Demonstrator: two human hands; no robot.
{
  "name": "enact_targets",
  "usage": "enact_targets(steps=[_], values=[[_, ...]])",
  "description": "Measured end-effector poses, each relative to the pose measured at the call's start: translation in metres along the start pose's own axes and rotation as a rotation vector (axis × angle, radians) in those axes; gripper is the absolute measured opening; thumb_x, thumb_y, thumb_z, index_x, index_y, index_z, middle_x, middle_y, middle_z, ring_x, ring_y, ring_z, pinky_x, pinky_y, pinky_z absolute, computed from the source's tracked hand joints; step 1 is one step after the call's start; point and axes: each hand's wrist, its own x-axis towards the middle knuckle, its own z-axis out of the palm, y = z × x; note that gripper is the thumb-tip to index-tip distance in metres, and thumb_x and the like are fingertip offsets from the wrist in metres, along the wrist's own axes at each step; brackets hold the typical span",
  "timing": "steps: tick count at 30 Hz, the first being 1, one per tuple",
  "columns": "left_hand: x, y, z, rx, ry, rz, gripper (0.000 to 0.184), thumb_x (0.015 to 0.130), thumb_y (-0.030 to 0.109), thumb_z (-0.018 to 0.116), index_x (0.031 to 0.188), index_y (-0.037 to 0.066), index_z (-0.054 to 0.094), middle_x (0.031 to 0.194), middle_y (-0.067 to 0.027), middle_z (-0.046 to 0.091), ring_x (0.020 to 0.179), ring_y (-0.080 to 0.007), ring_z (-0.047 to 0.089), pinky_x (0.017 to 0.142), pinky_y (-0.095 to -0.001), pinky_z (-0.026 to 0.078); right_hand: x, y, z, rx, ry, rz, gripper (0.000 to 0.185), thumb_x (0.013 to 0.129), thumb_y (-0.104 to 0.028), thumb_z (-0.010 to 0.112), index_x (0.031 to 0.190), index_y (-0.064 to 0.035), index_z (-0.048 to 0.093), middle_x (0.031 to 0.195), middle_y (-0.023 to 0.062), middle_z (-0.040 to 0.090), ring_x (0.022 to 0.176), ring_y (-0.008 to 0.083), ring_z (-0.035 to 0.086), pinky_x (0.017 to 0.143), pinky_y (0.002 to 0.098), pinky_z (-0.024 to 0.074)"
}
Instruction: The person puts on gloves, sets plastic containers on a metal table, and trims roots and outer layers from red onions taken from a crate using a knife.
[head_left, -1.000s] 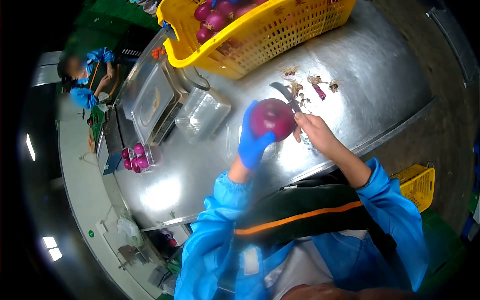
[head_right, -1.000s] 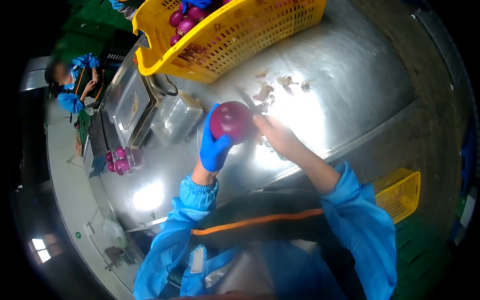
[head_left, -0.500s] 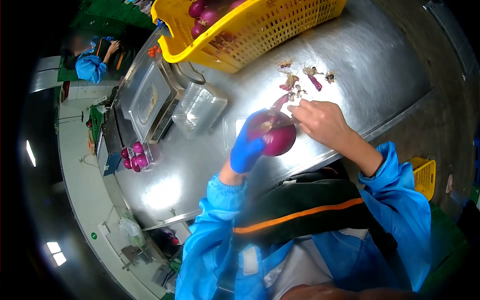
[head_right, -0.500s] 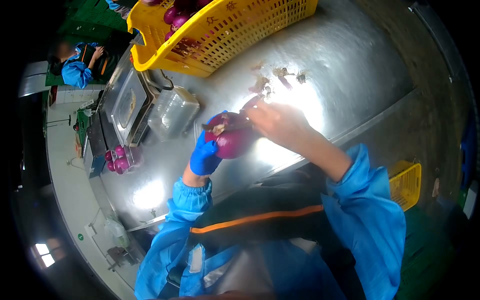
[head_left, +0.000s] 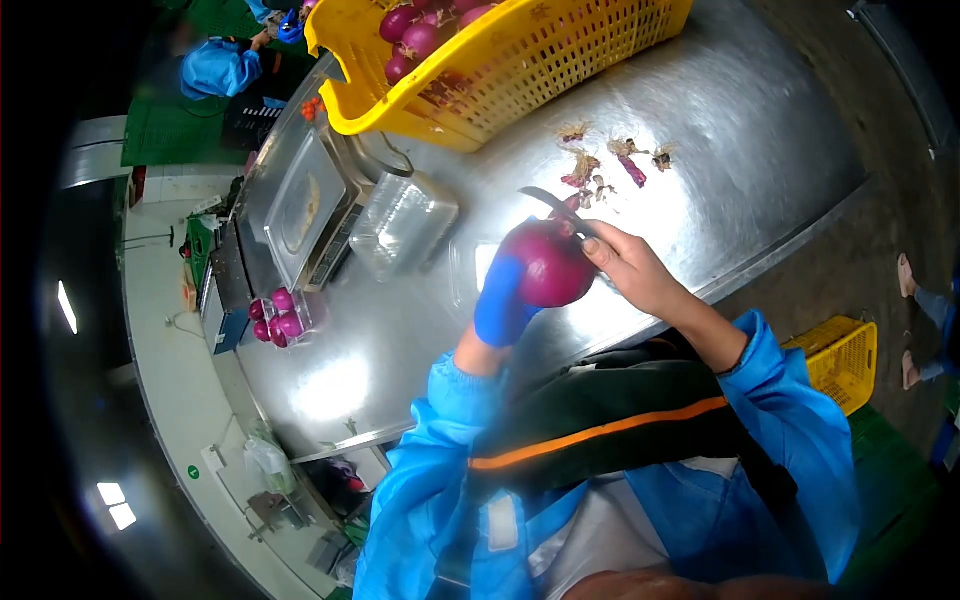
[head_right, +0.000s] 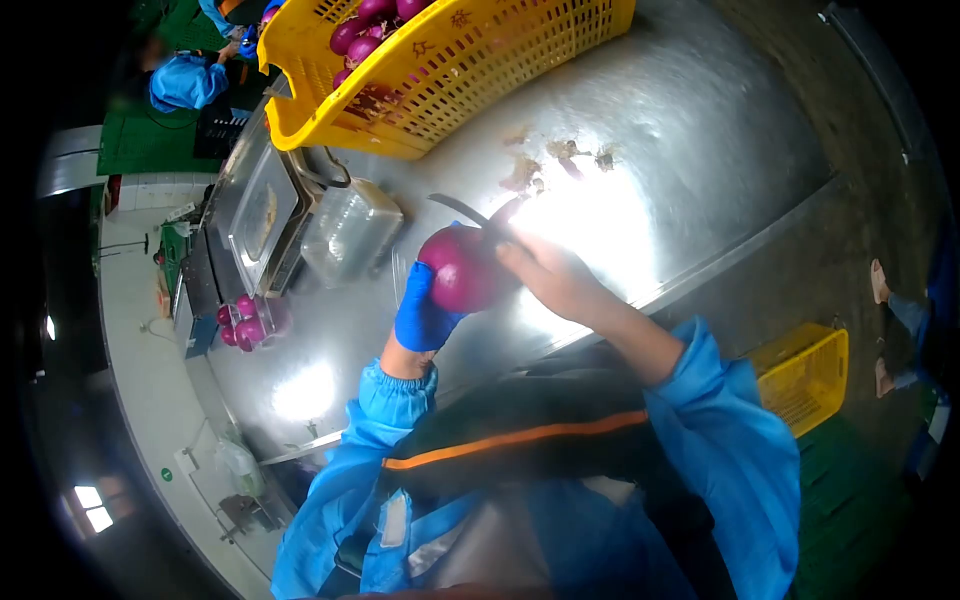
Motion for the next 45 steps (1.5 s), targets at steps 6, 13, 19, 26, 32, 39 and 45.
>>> enact_targets(steps=[6,13,19,26,32,39,45], values=[[0.007,-0.003,-0.005,0.200,0.052,0.146,0.072,0.084,0.046,0.070,0.135,0.003,0.043,0.135,-0.0149,0.051,0.123,-0.0251,0.051,0.103,-0.0400,0.043,-0.012,-0.037,-0.007,-0.672,0.256,-0.294,0.028,0.082,-0.007,0.066,0.110,-0.0061,0.063,0.091,0.0113,0.061,0.071,0.0280,0.064,0.061,0.0353,0.0513],[0.003,-0.016,-0.004,0.235,0.158,0.281,0.089,0.083,0.044,0.074,0.146,0.005,0.026,0.138,-0.0150,0.047,0.127,-0.0278,0.049,0.108,-0.0428,0.039,-0.018,-0.012,-0.010,-0.809,0.298,-0.253,0.028,0.080,-0.005,0.067,0.108,-0.0054,0.063,0.089,0.0104,0.060,0.071,0.0263,0.064,0.059,0.0349,0.0500],[0.005,-0.019,-0.013,0.203,0.161,0.231,0.096,0.077,0.045,0.078,0.147,0.005,0.026,0.143,-0.0142,0.044,0.130,-0.0279,0.046,0.109,-0.0430,0.038,-0.009,-0.033,-0.013,-0.157,0.263,-0.051,0.040,0.090,-0.025,0.066,0.123,-0.0050,0.058,0.100,0.0133,0.066,0.083,0.0218,0.066,0.069,0.0313,0.0512],[-0.012,-0.026,-0.064,0.710,0.160,0.158,0.102,0.068,0.036,0.088,0.145,0.002,0.031,0.140,-0.0168,0.044,0.130,-0.0313,0.046,0.107,-0.0421,0.039,0.016,-0.041,0.001,-0.200,0.097,0.034,0.033,0.089,-0.024,0.068,0.112,-0.0005,0.064,0.085,0.0085,0.063,0.080,0.0146,0.057,0.075,0.0283,0.0472],[-0.021,-0.049,-0.120,1.438,0.227,0.173,0.091,0.070,0.036,0.083,0.143,0.004,0.039,0.143,-0.0236,0.043,0.134,-0.0386,0.042,0.108,-0.0453,0.038,0.016,0.030,-0.001,-0.090,0.136,0.111,0.030,0.093,-0.029,0.061,0.103,-0.0009,0.065,0.081,0.0139,0.065,0.073,0.0204,0.062,0.069,0.0342,0.0478],[0.013,0.082,-0.072,1.586,0.132,0.670,0.058,0.083,0.013,0.070,0.137,0.003,0.051,0.139,-0.0206,0.052,0.127,-0.0394,0.051,0.106,-0.0443,0.041,0.040,0.055,-0.007,-0.208,0.087,0.149,0.029,0.093,-0.030,0.061,0.097,-0.0011,0.065,0.081,0.0166,0.064,0.072,0.0272,0.062,0.067,0.0360,0.0475],[0.135,0.169,-0.049,1.812,0.249,0.718,0.060,0.087,0.030,0.068,0.138,0.004,0.048,0.126,-0.0215,0.059,0.110,-0.0398,0.059,0.092,-0.0429,0.049,0.064,-0.004,-0.009,-0.195,-0.039,0.056,0.025,0.093,-0.019,0.062,0.107,0.0007,0.064,0.085,0.0138,0.067,0.077,0.0209,0.064,0.070,0.0340,0.0500]])
